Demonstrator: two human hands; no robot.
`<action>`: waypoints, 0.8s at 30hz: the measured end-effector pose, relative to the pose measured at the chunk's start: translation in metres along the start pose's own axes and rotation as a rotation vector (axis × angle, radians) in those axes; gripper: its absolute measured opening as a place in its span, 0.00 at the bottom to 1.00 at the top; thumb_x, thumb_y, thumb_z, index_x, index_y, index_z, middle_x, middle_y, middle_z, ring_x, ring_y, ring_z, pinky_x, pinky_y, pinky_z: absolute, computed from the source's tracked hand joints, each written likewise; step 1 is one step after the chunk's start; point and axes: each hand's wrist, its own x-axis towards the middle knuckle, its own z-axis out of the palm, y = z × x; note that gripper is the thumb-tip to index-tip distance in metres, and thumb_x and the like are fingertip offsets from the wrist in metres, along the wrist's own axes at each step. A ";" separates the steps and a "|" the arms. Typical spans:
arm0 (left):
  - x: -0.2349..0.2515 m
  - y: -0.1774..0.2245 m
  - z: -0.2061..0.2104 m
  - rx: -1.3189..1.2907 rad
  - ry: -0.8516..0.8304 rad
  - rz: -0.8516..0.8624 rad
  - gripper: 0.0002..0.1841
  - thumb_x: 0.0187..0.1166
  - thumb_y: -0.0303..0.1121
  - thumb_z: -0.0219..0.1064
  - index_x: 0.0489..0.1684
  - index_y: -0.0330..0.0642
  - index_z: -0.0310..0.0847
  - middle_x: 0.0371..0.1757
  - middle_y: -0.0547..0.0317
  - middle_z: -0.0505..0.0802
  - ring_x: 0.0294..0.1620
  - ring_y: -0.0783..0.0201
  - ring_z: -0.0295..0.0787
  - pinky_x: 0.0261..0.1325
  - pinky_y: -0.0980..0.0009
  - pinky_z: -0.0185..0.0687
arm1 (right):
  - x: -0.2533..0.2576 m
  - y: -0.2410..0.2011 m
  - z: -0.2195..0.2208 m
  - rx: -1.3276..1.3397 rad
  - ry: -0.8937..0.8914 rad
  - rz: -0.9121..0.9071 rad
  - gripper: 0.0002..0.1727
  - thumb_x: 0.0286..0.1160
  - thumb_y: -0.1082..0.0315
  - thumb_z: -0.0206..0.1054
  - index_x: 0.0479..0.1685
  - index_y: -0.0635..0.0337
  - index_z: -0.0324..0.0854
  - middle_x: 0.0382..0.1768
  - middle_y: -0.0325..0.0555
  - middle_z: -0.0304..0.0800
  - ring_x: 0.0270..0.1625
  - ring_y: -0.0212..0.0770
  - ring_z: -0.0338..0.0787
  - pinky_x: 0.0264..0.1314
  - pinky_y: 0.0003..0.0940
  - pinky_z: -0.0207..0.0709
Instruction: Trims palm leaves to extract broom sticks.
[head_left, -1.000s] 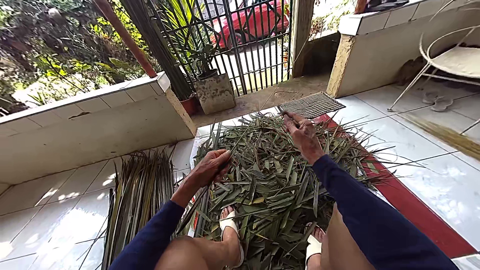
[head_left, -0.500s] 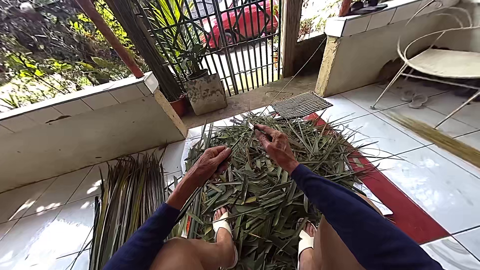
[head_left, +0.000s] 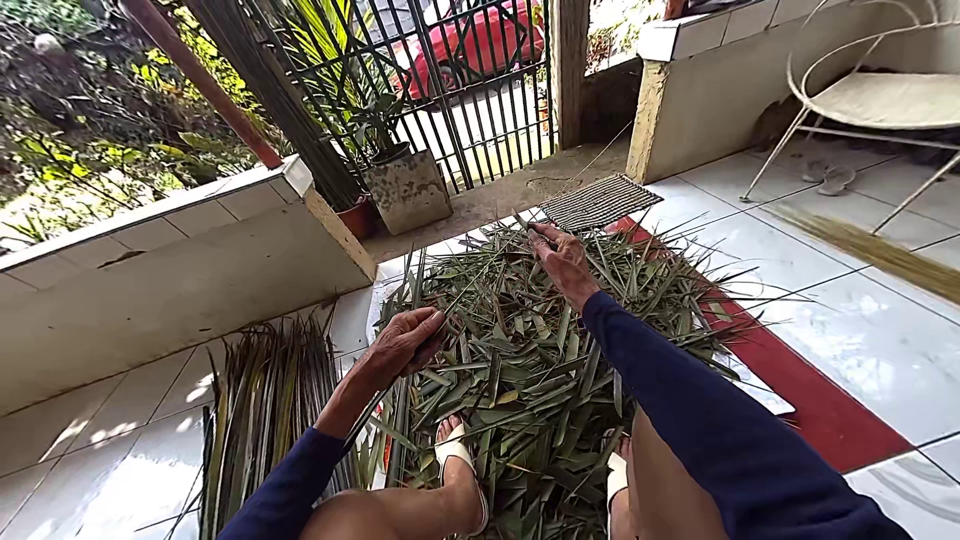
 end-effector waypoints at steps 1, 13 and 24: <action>-0.001 -0.001 -0.001 0.010 0.003 -0.007 0.19 0.96 0.42 0.49 0.40 0.40 0.79 0.16 0.64 0.72 0.07 0.73 0.61 0.09 0.80 0.59 | 0.005 0.004 -0.002 -0.008 0.022 0.010 0.20 0.90 0.53 0.59 0.71 0.47 0.86 0.45 0.45 0.94 0.37 0.41 0.89 0.47 0.47 0.83; 0.011 0.004 0.004 0.125 0.205 -0.028 0.19 0.95 0.43 0.51 0.44 0.39 0.83 0.17 0.62 0.78 0.08 0.72 0.67 0.10 0.79 0.64 | -0.003 -0.004 -0.018 -0.084 0.107 0.089 0.29 0.83 0.40 0.62 0.56 0.59 0.86 0.38 0.54 0.87 0.42 0.51 0.87 0.48 0.59 0.78; 0.046 0.016 0.046 0.263 0.140 0.070 0.20 0.95 0.44 0.51 0.47 0.37 0.83 0.19 0.55 0.81 0.12 0.65 0.75 0.14 0.74 0.72 | -0.048 -0.035 0.028 0.053 -0.123 -0.029 0.18 0.80 0.49 0.70 0.39 0.56 0.87 0.24 0.42 0.83 0.25 0.38 0.80 0.30 0.40 0.74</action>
